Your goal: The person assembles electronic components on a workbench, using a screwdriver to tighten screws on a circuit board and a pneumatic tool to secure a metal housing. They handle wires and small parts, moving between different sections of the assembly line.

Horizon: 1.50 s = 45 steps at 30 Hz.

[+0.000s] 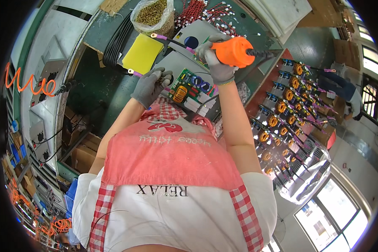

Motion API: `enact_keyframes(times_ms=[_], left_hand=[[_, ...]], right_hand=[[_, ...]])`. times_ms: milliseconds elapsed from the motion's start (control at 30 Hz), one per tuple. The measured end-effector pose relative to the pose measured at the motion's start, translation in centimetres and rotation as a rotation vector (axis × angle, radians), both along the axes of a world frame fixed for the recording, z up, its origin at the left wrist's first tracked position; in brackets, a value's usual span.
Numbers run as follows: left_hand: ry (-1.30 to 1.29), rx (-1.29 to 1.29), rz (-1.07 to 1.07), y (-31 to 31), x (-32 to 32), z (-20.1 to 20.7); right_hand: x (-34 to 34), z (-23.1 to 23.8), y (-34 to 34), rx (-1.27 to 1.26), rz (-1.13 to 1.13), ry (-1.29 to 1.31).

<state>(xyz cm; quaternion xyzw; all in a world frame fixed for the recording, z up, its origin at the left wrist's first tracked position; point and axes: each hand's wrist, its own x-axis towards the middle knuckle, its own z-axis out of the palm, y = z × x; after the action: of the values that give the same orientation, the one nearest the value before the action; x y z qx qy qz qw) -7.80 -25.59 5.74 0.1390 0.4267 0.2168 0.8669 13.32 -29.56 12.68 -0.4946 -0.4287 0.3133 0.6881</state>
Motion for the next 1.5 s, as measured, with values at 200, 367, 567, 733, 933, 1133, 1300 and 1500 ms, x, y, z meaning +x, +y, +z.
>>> enact_keyframes(times_ms=[200,367,567,733,933,1133,1300,1500], left_hand=[[-0.079,0.071,-0.057,0.5,-0.3,0.3],[-0.076,0.113,-0.059,0.7,-1.6,0.5],[-0.086,0.032,-0.009,-0.2,-1.9,1.2],[-0.247,-0.176,-0.066,-0.4,-1.3,1.2],[-0.384,-0.307,-0.145,-1.0,0.4,2.7],[-0.478,-0.43,-0.175,-1.1,1.3,2.7],[-0.516,-0.396,-0.295,-1.2,2.1,2.6],[-0.497,-0.425,-0.304,-1.9,4.8,4.3]], right_hand=[[-0.2,-1.1,1.3,-0.058,0.042,0.149],[0.4,0.0,2.1,-0.077,-0.137,0.099],[-1.1,2.6,0.3,0.116,-0.341,0.085],[-5.8,9.2,-4.9,0.329,-0.04,0.245],[-6.2,10.8,-8.0,0.487,0.083,0.147],[-5.3,10.9,-9.4,0.481,0.04,0.115],[-4.5,11.1,-10.4,0.465,0.031,0.111],[-2.8,11.3,-11.7,0.474,-0.065,0.09]])
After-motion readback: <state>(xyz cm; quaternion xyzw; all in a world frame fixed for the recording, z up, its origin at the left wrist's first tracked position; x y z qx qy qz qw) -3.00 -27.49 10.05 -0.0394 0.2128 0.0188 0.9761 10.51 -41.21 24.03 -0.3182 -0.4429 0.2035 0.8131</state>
